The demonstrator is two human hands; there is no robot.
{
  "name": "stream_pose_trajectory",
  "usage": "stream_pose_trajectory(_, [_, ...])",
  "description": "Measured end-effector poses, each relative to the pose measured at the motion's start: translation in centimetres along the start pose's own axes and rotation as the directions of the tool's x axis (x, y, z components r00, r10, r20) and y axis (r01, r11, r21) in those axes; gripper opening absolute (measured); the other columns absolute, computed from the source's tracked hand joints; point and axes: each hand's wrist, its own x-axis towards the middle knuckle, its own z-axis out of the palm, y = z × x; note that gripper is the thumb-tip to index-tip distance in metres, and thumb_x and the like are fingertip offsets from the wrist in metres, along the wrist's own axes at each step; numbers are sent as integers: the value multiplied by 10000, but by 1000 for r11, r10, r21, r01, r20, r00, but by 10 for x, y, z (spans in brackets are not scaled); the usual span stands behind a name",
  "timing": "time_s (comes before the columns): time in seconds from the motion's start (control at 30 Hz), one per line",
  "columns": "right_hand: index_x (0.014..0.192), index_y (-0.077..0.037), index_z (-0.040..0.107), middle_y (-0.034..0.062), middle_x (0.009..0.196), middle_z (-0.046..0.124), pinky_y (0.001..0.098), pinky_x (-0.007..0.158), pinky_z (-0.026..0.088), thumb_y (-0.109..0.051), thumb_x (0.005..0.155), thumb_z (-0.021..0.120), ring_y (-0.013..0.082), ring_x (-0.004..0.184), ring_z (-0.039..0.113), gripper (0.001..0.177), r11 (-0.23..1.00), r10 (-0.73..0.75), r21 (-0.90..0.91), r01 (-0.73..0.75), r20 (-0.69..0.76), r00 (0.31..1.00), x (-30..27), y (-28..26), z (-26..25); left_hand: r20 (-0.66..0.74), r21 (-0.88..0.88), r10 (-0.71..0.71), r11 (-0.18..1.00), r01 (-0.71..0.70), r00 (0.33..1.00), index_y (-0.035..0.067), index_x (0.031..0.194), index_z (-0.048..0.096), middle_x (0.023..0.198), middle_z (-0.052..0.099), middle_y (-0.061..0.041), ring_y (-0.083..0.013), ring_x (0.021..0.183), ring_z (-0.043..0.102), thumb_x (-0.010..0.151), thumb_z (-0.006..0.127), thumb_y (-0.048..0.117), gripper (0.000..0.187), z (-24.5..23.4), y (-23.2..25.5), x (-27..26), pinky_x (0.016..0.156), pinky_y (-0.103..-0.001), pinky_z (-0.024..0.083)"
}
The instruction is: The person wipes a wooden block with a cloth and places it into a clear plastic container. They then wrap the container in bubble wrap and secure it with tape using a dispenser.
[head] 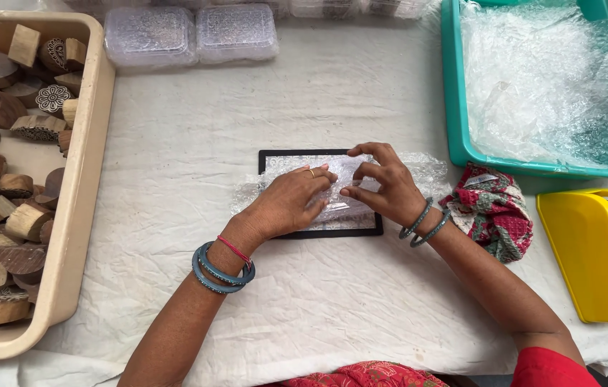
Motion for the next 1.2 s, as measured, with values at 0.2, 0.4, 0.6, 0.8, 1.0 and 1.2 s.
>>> stream_pose_trajectory(0.2, [1211, -105, 635, 75, 1277, 688, 412, 997, 542, -436, 736, 866, 261, 1224, 648, 623, 795, 471, 259, -549, 307, 827, 9, 7, 11, -78, -158, -162, 976, 148, 984, 26, 950, 676, 1217, 705, -35, -212, 908, 725, 947, 656, 245, 219, -5, -1, -2, 823, -367, 591])
stream_pose_trajectory(0.4, [1307, -111, 673, 126, 1372, 641, 434, 1043, 536, -358, 950, 727, 299, 1284, 636, 437, 840, 356, 376, -392, 164, 920, -7, -5, 15, -393, -104, -288, 958, 269, 873, 75, 1072, 707, 1238, 691, -57, -225, 1091, 697, 990, 685, 350, 288, -40, 19, -34, 874, -363, 583])
stream_pose_trajectory(0.6, [1267, -130, 709, 134, 1436, 608, 408, 1019, 563, -256, 999, 652, 285, 1276, 645, 301, 884, 327, 321, -340, 94, 940, -11, -5, 21, -380, 220, -143, 946, 240, 914, 115, 931, 719, 1268, 649, -100, -283, 1197, 588, 789, 757, 446, 362, -22, 14, -54, 988, -497, 506])
stream_pose_trajectory(0.8, [1310, -114, 684, 140, 1433, 591, 419, 1037, 550, -225, 1016, 629, 307, 1312, 612, 320, 866, 341, 357, -350, 91, 936, -12, -7, 21, -123, -116, -566, 824, 555, 815, 90, 950, 714, 981, 717, -30, -217, 775, 682, 970, 668, 352, 267, -49, -9, -57, 747, -381, 563])
stream_pose_trajectory(1.0, [1302, -107, 696, 141, 1439, 594, 432, 1064, 524, -218, 1025, 615, 318, 1329, 601, 309, 888, 322, 319, -330, 81, 943, -11, -7, 21, -493, -263, -659, 735, 625, 568, 60, 974, 702, 932, 706, -54, -212, 770, 654, 1069, 618, 385, 349, -75, -14, -100, 659, -384, 511])
stream_pose_trajectory(1.2, [1302, -100, 690, 141, 1456, 586, 421, 1041, 535, -218, 1032, 609, 313, 1326, 603, 305, 882, 346, 316, -350, 71, 936, -12, -9, 20, -385, 14, -253, 960, 280, 888, 35, 1167, 703, 1207, 641, -115, -304, 1136, 577, 838, 757, 426, 514, -29, 11, -84, 949, -431, 463])
